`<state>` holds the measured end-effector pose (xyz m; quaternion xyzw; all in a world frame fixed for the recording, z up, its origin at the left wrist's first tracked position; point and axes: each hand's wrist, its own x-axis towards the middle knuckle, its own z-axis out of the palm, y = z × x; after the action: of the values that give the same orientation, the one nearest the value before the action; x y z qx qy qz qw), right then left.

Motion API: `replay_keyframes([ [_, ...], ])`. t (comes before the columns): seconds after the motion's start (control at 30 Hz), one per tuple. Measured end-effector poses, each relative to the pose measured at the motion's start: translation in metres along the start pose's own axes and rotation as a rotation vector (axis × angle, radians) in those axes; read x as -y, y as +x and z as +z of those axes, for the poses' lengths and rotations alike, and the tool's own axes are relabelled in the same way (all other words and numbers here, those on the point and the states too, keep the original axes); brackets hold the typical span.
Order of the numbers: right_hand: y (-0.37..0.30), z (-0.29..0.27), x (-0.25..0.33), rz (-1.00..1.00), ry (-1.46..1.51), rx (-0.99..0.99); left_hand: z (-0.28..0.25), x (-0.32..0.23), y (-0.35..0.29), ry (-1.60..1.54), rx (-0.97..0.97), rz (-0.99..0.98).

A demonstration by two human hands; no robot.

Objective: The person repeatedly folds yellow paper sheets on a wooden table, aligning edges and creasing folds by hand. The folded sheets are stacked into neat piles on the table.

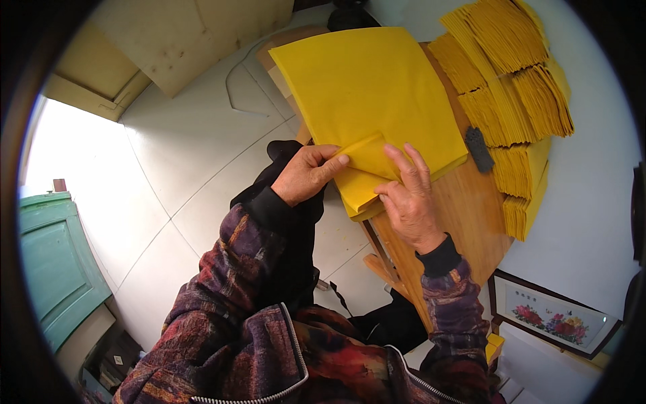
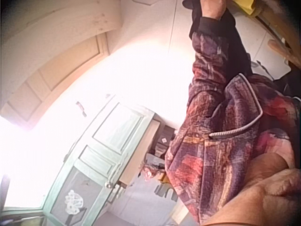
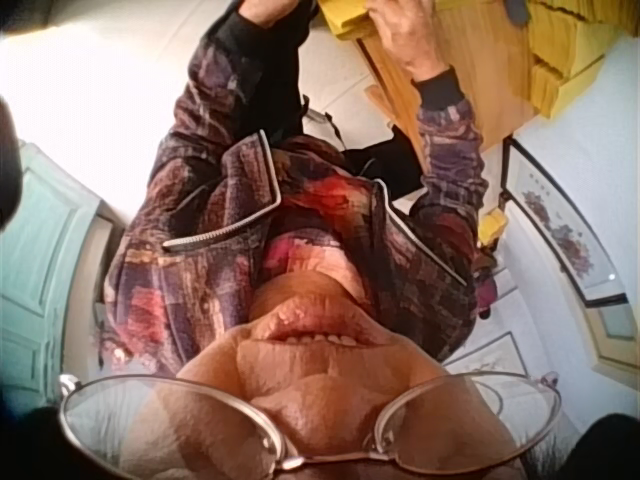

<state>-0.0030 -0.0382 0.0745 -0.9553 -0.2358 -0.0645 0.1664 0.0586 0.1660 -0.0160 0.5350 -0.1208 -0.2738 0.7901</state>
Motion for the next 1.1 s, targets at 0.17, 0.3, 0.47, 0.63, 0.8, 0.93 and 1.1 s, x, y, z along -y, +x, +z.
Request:
replay_keyframes([
  [0.17,0.005,-0.005,0.001,0.027,0.056,0.033,-0.005,-0.002,0.0,0.034,0.087,0.0],
  [0.3,0.008,-0.005,0.0,0.031,0.076,0.06,-0.006,-0.001,0.001,0.028,0.084,-0.034],
  [0.47,0.006,-0.006,-0.001,0.045,0.109,0.071,-0.002,0.0,0.0,0.041,0.005,0.007],
  [0.63,0.005,-0.005,-0.001,0.073,0.158,0.077,-0.001,0.0,0.0,0.042,0.007,-0.013],
  [0.8,0.007,-0.005,-0.003,0.076,0.158,0.048,-0.002,-0.004,0.0,-0.042,0.075,-0.029],
  [0.93,0.007,-0.004,-0.004,0.099,0.196,0.043,-0.008,-0.013,-0.004,-0.159,0.168,-0.089],
  [1.1,0.006,-0.002,-0.005,0.108,0.217,0.037,-0.011,-0.019,-0.004,-0.117,0.223,-0.106],
])
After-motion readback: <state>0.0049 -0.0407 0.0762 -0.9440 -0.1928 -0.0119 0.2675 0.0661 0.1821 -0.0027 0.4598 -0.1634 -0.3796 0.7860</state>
